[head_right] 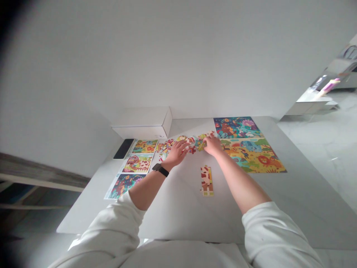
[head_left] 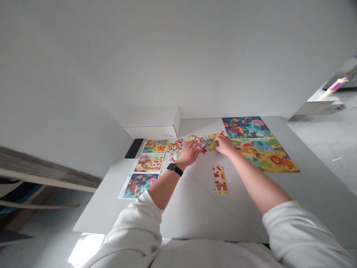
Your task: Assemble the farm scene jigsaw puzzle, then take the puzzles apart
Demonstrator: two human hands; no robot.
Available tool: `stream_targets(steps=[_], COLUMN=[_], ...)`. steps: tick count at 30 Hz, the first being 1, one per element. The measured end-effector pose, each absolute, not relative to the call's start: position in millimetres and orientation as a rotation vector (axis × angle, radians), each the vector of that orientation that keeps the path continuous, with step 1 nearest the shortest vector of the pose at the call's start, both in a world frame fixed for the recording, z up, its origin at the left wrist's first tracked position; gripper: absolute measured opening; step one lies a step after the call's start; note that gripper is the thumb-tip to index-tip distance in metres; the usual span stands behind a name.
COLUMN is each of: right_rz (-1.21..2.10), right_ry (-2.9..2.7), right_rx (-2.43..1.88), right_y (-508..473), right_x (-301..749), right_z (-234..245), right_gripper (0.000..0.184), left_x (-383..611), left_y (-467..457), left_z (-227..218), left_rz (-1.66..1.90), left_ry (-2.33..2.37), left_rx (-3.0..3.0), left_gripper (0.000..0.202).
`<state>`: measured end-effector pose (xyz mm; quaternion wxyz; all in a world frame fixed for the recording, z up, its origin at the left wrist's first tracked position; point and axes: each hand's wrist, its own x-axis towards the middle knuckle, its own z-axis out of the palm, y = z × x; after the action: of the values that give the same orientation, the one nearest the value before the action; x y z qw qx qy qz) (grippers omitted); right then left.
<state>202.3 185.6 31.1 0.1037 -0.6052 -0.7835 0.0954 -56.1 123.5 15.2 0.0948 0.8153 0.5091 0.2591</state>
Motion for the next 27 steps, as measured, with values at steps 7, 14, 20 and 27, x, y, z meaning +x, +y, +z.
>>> stream_targets(steps=[7,14,20,27], right_rz=[0.849,0.902,0.380,0.136], right_ry=[-2.149,-2.147,-2.161,-2.223], right_rx=[-1.279,-1.122,-1.607,-1.601], right_y=[171,161,169,157], right_x=[184,170,230,298], right_z=[49,67,48,3], right_gripper=[0.016,0.032,0.025,0.024], left_x=[-59,-52,-80,-112], left_y=[103,108,110,110], left_z=[33,44,47,36], left_rz=[1.031,1.090,1.181,1.169], left_ry=[1.533,1.386,1.437,1.568], left_rx=[1.959,1.362,0.956,0.948], left_gripper=[0.043,0.008,0.027,0.031])
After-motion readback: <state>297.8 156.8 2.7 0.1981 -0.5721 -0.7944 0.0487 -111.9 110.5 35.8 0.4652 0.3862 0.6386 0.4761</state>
